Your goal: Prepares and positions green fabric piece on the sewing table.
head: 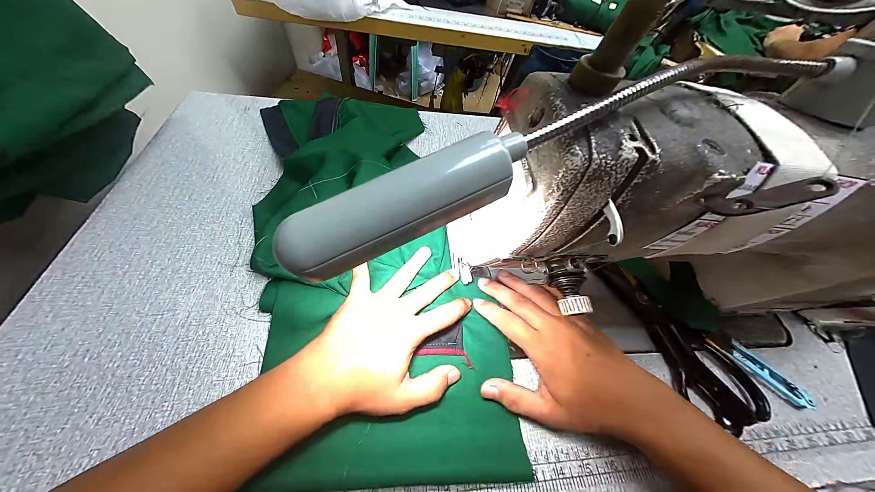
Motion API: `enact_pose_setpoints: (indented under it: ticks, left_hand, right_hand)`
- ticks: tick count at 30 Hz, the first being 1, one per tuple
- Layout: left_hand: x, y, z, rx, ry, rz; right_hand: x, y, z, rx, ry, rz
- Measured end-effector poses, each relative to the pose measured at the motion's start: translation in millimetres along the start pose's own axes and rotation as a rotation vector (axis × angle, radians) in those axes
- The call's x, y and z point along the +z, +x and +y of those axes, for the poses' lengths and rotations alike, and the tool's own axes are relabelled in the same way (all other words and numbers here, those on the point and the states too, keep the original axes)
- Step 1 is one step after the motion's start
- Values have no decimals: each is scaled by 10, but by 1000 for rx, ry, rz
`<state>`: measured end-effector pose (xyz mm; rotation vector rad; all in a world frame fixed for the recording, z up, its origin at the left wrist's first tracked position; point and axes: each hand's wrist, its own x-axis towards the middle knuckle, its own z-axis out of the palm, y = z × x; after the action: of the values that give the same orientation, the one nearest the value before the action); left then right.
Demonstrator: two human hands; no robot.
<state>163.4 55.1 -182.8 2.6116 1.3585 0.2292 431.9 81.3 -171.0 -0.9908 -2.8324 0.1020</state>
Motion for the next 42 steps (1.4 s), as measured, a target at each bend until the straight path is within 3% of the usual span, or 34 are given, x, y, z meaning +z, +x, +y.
enact_pose_setpoints:
  ticks: [8, 12, 16, 18, 21, 25, 36, 42]
  left_hand:
    - [-10, 92, -34, 1, 24, -3]
    - [4, 81, -42, 8, 41, 22]
    - [-1, 75, -40, 15, 52, -1]
    - [-11, 74, -44, 24, 53, -13]
    - [-2, 74, -50, 32, 54, -5]
    - [-24, 101, -74, 19, 46, -34]
    - [-25, 72, -51, 27, 70, -39]
    - [-2, 15, -7, 30, 46, -39]
  right_hand:
    - [-63, -47, 14, 82, -53, -31]
    - [-218, -663, 115, 207, -62, 289]
    - [-346, -1492, 562, 498, -209, 516]
    - [-323, -1749, 854, 633, -212, 493]
    - [-216, -1932, 1073, 613, -217, 496]
    - [-174, -1986, 1086, 571, -203, 524]
    - [-187, -1961, 1062, 674, -170, 374]
    - [-237, -1972, 1046, 653, -165, 412]
